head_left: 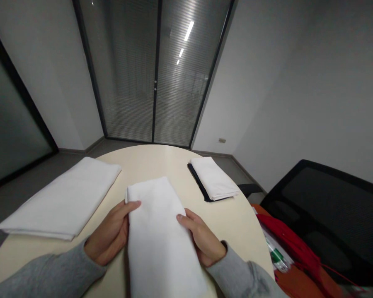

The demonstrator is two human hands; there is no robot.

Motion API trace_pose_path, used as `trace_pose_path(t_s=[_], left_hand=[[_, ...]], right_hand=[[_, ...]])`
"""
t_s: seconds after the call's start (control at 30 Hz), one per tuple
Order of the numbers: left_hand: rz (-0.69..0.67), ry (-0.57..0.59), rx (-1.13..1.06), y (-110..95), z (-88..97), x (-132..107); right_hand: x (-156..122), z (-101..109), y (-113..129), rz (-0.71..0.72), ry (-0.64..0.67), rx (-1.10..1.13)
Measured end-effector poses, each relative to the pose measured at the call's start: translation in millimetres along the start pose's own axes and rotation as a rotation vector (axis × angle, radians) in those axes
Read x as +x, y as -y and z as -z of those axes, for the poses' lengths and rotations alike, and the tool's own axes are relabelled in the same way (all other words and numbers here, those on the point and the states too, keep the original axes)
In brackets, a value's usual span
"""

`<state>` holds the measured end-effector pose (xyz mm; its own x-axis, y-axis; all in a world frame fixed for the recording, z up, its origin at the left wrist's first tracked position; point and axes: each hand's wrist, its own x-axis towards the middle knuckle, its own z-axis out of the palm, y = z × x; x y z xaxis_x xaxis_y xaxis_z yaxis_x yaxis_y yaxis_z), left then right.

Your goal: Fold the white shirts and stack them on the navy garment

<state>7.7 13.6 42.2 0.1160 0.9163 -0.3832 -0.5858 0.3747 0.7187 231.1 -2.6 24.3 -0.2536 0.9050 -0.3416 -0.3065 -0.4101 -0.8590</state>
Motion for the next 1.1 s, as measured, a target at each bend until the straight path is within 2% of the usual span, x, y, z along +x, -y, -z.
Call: trace_pose_path(t_s=[0.13, 0.27, 0.37, 0.47, 0.53, 0.6, 0.7, 0.77, 0.83, 0.87, 0.9, 0.93, 1.0, 1.03, 1.1], left_hand=[[-0.107, -0.087, -0.014, -5.5, -2.0, 2.0], [-0.199, -0.050, -0.008, -11.9, -0.4, 2.4], [-0.269, -0.003, -0.007, -14.5, 3.3, 4.5], [-0.312, 0.001, 0.025, -12.6, 8.3, 8.7], [-0.336, -0.058, 0.066, -8.8, 12.7, 13.3], [-0.367, -0.123, 0.142, -4.1, 18.2, 19.4], [-0.498, -0.183, 0.434, 0.7, 26.0, 27.8], [-0.720, -0.274, 0.765, 1.4, 28.0, 27.9], [-0.982, -0.331, 1.081, 1.3, 26.2, 21.7], [-1.088, -0.284, 1.195, 1.7, 24.4, 17.0], [-1.153, -0.168, 1.288, 2.9, 22.5, 12.2], [-1.167, 0.000, 1.373, 4.9, 21.0, 8.0], [-1.077, 0.360, 1.528, 10.8, 20.2, 4.3], [-1.003, 0.487, 1.597, 14.1, 21.0, 5.2], [-0.876, 0.589, 1.701, 19.0, 23.7, 12.0]], right_hand=[[-0.5, 4.4, 0.8, -0.052, 0.121, -0.002], [-2.4, 6.7, -2.8, -0.081, 0.135, -0.060], [-0.5, 12.1, -7.1, -0.008, 0.113, -0.183], [2.6, 18.4, -8.9, 0.170, 0.002, -0.515], [2.3, 19.9, -8.3, 0.291, -0.122, -0.845], [-1.1, 18.5, -6.5, 0.348, -0.240, -1.178], [-10.7, 12.0, -2.1, 0.374, -0.393, -1.572], [-18.6, 5.3, 0.8, 0.486, -0.453, -1.729], [-26.2, -2.8, 1.8, 0.665, -0.371, -1.780], [-29.6, -7.0, 1.2, 0.745, -0.260, -1.777], [-32.5, -10.9, -0.1, 0.801, -0.118, -1.763], [-34.7, -14.0, -2.1, 0.825, 0.033, -1.744], [-37.3, -17.3, -7.1, 0.794, 0.265, -1.698], [-37.7, -17.3, -9.5, 0.753, 0.326, -1.675], [-37.7, -14.8, -13.4, 0.667, 0.361, -1.638]])
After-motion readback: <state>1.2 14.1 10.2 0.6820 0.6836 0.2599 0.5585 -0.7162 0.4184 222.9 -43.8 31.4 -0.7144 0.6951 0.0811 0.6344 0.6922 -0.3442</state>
